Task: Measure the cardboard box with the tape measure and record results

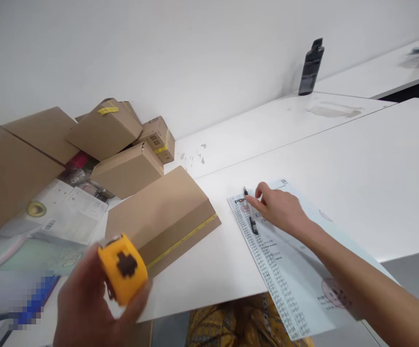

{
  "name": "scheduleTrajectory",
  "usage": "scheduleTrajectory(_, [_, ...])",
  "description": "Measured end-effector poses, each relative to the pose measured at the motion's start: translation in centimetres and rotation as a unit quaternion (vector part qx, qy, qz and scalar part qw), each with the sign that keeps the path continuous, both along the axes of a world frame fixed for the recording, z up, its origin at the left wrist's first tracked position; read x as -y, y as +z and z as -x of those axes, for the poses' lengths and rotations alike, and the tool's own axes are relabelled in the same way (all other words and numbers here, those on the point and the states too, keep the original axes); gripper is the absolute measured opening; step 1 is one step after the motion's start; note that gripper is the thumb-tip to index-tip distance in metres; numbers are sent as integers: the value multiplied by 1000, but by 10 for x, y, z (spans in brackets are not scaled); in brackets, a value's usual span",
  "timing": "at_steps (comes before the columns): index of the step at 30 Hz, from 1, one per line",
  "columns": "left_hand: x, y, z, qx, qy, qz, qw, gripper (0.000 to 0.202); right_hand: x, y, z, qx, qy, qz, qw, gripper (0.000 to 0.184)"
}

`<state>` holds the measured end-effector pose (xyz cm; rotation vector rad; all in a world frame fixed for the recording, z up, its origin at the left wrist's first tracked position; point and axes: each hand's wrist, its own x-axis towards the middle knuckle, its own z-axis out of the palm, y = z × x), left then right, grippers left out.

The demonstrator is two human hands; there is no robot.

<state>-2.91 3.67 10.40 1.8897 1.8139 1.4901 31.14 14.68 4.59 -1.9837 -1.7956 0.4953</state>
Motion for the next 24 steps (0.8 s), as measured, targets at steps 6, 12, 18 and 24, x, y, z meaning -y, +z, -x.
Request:
scheduleTrajectory(6, [-64,11,6,-256,39,-64,964,63,-46,-25,19,25,97,44,994,23])
scheduleTrajectory(12, [-97,-3,24,-315,77,-82,942,50,-46,-24,-21,-403,105,64,907,31])
scheduleTrajectory(18, [-96,-5,-23,-277,-9,-200,940,58,-38,-26,-38,-551,42,16,833,39])
scheduleTrajectory(24, [-79,-78,-133,-310,-357,-57,880,46,-33,-54,-14,-533,6,-8,846,46])
